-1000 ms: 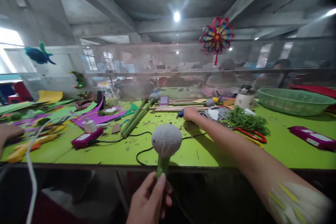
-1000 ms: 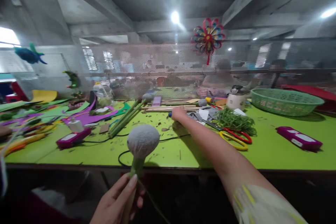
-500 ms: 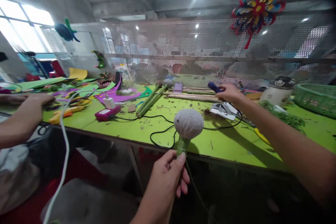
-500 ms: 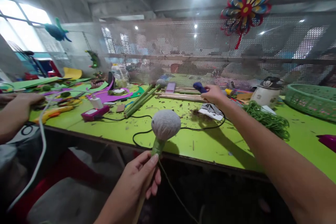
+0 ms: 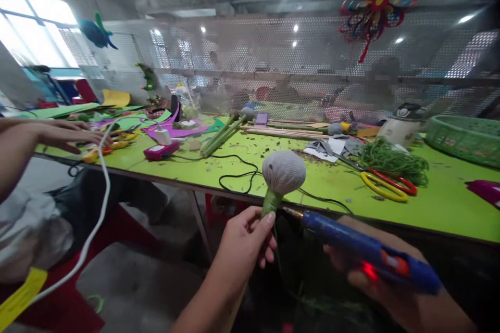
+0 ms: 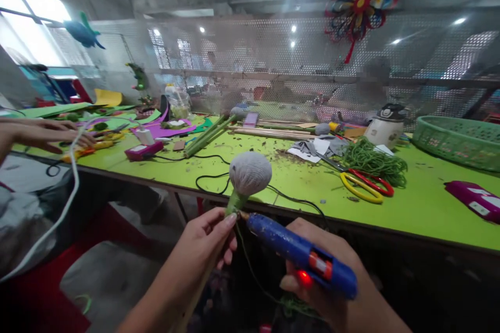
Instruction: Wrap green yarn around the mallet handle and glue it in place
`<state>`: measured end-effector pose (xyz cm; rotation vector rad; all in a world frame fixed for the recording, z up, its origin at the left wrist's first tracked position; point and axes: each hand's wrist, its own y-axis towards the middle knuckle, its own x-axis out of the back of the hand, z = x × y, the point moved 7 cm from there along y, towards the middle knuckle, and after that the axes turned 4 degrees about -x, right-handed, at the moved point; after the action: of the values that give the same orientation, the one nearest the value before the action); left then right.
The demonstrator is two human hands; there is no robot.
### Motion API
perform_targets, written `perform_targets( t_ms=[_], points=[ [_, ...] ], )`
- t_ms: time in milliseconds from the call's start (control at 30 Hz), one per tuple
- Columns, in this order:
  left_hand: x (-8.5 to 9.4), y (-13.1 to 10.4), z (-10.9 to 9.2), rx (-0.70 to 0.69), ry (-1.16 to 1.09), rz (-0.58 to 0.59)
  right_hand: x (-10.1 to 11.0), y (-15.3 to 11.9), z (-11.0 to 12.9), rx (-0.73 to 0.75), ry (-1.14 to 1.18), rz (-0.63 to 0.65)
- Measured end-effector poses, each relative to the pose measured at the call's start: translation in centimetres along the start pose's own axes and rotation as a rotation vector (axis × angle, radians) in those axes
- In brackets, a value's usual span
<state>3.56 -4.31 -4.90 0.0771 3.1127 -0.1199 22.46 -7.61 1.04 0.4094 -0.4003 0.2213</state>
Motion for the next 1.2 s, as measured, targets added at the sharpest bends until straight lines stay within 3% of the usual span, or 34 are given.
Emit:
perform_targets(
  t_ms=[100, 267, 467, 867, 1200],
  points=[
    [-0.4, -0.2, 0.2, -0.022, 0.009, 0.021, -0.8, 0.7, 0.1, 0.012, -0.039, 0.100],
    [-0.8, 0.0, 0.4, -0.033, 0.004, 0.041, -1.7, 1.4, -1.6, -0.054, -0.124, 0.217],
    [-0.8, 0.1, 0.8, 0.011, -0.020, 0.045, -2.0, 1.5, -3.0, -0.098, -0.129, 0.220],
    [-0.1, -0.5, 0.6, 0.004, 0.006, 0.005, -1.5, 1.0, -3.0, -0.154, -0.134, 0.189],
    [-0.7, -0.2, 0.6, -0.002, -0.004, 0.039, -1.5, 1.5, -2.3, -0.088, -0.117, 0.140]
  ],
)
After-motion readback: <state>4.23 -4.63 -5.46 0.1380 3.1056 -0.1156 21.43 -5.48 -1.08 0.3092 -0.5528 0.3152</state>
